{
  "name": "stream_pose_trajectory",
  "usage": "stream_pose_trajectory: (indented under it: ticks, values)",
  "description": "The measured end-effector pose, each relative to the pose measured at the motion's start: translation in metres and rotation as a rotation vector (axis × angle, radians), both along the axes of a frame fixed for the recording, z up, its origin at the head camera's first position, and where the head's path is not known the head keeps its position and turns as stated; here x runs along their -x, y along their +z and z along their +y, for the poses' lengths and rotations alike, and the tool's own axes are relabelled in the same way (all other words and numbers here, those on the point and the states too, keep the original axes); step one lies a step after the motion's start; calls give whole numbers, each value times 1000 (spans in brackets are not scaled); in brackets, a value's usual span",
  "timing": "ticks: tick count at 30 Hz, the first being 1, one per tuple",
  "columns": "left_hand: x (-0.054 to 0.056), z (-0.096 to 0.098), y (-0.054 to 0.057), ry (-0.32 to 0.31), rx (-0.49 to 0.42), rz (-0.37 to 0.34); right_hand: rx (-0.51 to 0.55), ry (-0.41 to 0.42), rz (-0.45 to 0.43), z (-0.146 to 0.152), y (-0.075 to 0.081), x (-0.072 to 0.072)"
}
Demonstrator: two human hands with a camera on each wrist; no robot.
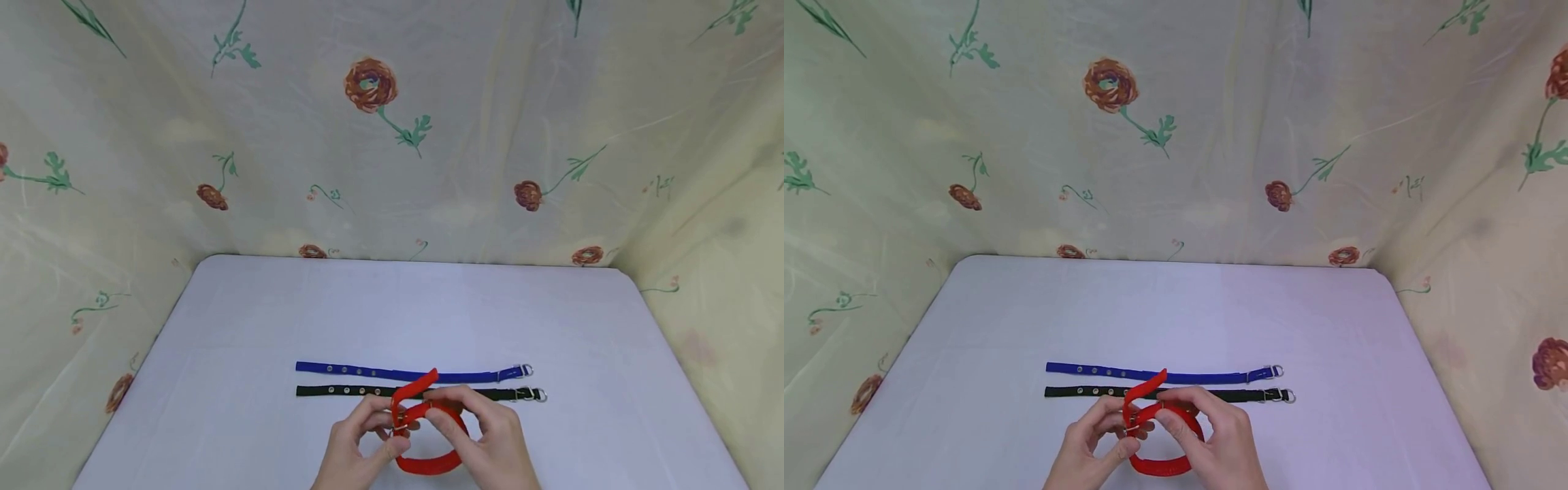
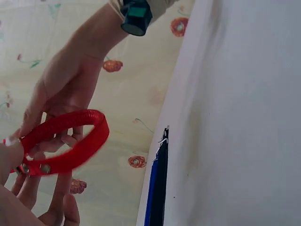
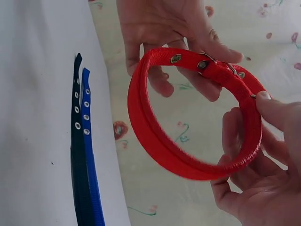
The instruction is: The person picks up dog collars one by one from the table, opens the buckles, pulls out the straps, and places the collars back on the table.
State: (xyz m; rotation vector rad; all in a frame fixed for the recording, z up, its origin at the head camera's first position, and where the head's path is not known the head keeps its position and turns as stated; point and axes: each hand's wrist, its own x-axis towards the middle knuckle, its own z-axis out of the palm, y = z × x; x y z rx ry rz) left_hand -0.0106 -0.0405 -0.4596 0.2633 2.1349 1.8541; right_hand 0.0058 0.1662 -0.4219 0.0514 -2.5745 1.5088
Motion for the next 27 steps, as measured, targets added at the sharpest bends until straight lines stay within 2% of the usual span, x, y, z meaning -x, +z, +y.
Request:
stream_pose_trajectory:
  ticks: [5,8,12,17,21,24,27]
  values:
    - [1,0,2,105,-17,-50,-89,44,16,2,-4,0]
    - [2,-2,3,115,-10,-50,-118,87,39,4,-8,1]
    - [2,-4,4,117,40,-3,-141,104,84,3,-11,1]
    - [2,-4,4,117,106,83,-172,66,132,-1,-12,1]
    - [0,-4,2,112,186,213,-112,56,84,-6,-11,0]
    - [-2,-3,-2,137,274,384,-59,69,18,-12,-9,1]
    - [-3,-3,-7,175,374,591,-43,72,-17,-18,-8,1]
